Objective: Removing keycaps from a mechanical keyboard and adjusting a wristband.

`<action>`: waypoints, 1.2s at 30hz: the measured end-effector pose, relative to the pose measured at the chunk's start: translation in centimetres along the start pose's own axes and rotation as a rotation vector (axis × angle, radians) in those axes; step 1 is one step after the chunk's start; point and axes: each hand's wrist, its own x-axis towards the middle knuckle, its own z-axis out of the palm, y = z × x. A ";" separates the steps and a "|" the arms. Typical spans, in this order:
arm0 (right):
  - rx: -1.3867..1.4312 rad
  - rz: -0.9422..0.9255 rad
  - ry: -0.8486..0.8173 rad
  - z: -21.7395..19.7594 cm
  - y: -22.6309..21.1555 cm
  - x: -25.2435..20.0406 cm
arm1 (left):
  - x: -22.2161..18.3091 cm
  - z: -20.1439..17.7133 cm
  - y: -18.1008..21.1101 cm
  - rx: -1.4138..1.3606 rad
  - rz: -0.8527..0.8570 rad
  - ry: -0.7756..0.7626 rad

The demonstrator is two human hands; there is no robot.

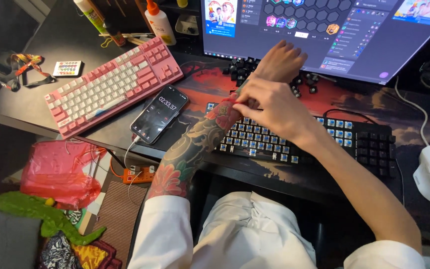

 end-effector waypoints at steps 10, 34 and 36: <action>0.007 0.040 0.527 1.6 5.6 -3.7 | -1.8 -2.0 -0.6 -1.082 -0.543 -0.123; -0.143 -0.164 0.585 -1.4 -7.3 -8.9 | -7.9 -26.5 11.3 -2.491 -1.200 0.205; -0.124 -0.162 0.579 -1.6 -7.5 -8.6 | -8.1 -24.3 11.4 -2.505 -1.160 0.232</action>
